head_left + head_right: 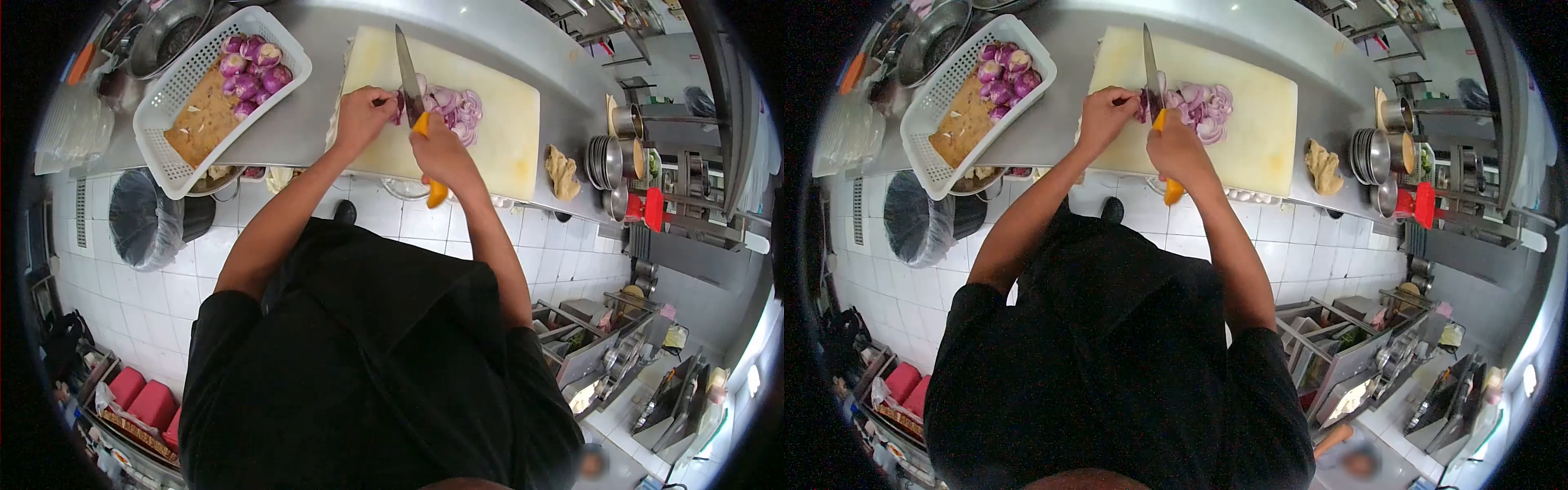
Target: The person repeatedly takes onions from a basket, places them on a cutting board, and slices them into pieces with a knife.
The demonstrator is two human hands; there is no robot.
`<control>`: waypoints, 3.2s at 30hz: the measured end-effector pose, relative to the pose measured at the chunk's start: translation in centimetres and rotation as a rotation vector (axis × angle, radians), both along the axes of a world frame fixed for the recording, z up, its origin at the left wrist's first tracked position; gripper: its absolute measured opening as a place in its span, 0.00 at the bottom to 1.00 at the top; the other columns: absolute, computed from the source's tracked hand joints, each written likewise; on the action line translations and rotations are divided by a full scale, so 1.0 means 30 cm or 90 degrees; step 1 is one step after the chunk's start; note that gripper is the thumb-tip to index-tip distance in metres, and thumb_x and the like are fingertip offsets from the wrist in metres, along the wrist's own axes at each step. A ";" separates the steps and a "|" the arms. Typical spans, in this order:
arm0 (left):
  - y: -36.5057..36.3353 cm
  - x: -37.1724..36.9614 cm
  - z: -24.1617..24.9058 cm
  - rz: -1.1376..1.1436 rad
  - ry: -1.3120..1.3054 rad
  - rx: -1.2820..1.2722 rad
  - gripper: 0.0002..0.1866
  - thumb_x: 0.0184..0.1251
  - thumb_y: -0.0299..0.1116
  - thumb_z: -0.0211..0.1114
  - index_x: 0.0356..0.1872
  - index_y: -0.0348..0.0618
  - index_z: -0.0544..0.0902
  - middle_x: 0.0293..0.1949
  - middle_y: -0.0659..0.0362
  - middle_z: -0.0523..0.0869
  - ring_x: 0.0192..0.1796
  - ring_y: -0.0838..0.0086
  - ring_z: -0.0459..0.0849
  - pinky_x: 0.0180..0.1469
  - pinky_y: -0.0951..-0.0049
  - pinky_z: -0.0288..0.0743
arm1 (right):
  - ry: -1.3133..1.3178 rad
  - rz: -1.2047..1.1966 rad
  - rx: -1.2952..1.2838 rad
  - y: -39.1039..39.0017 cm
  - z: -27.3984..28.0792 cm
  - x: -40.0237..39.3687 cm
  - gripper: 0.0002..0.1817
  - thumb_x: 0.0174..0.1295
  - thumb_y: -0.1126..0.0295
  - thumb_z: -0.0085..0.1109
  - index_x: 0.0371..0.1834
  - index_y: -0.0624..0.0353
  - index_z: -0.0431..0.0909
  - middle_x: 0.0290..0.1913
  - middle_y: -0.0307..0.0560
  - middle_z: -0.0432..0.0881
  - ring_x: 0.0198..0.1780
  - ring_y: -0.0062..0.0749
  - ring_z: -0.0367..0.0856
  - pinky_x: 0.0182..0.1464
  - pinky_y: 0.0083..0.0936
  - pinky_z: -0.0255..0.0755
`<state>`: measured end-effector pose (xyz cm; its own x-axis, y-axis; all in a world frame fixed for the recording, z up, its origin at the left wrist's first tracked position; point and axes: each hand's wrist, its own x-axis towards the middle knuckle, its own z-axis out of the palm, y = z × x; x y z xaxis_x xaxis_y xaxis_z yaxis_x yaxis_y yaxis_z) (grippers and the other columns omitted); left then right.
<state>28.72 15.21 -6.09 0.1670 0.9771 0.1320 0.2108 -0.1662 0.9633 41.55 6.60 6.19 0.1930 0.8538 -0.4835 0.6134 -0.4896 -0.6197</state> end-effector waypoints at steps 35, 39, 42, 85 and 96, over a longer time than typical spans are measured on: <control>0.015 0.000 -0.007 -0.011 0.021 -0.030 0.11 0.61 0.34 0.71 0.39 0.36 0.91 0.34 0.52 0.92 0.34 0.71 0.90 0.42 0.72 0.82 | -0.112 0.026 0.164 0.002 -0.323 -0.019 0.15 0.70 0.69 0.50 0.50 0.70 0.62 0.32 0.71 0.83 0.19 0.54 0.83 0.31 0.49 0.81; 0.002 0.002 -0.018 -0.005 0.016 -0.003 0.11 0.61 0.34 0.71 0.38 0.36 0.91 0.33 0.52 0.92 0.34 0.71 0.89 0.41 0.71 0.82 | -0.032 0.029 0.053 0.081 -0.161 0.021 0.18 0.70 0.67 0.49 0.54 0.71 0.62 0.37 0.75 0.84 0.25 0.56 0.87 0.33 0.48 0.82; 0.011 -0.007 -0.002 -0.015 0.016 0.002 0.10 0.62 0.33 0.71 0.37 0.35 0.90 0.32 0.53 0.91 0.32 0.74 0.88 0.39 0.73 0.80 | 0.003 0.003 -0.008 0.063 -0.025 0.022 0.21 0.68 0.67 0.49 0.57 0.72 0.64 0.34 0.63 0.81 0.21 0.48 0.83 0.26 0.41 0.80; 0.011 -0.001 0.001 -0.012 0.016 -0.040 0.12 0.64 0.34 0.72 0.41 0.34 0.91 0.30 0.55 0.92 0.33 0.76 0.89 0.40 0.74 0.81 | -0.027 0.027 0.079 -0.026 -0.139 -0.038 0.16 0.65 0.71 0.49 0.49 0.74 0.63 0.32 0.74 0.83 0.20 0.54 0.84 0.28 0.46 0.80; 0.007 0.006 0.022 0.001 0.013 -0.021 0.12 0.61 0.35 0.71 0.40 0.35 0.91 0.31 0.51 0.92 0.32 0.70 0.91 0.40 0.71 0.83 | -0.022 0.032 -0.002 0.021 -0.021 -0.004 0.21 0.64 0.72 0.48 0.56 0.76 0.64 0.38 0.75 0.83 0.22 0.55 0.86 0.28 0.46 0.81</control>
<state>28.90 15.42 -5.43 0.1684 0.9810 0.0959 0.2310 -0.1338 0.9637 41.42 7.23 5.56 0.1657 0.8617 -0.4796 0.6585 -0.4587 -0.5967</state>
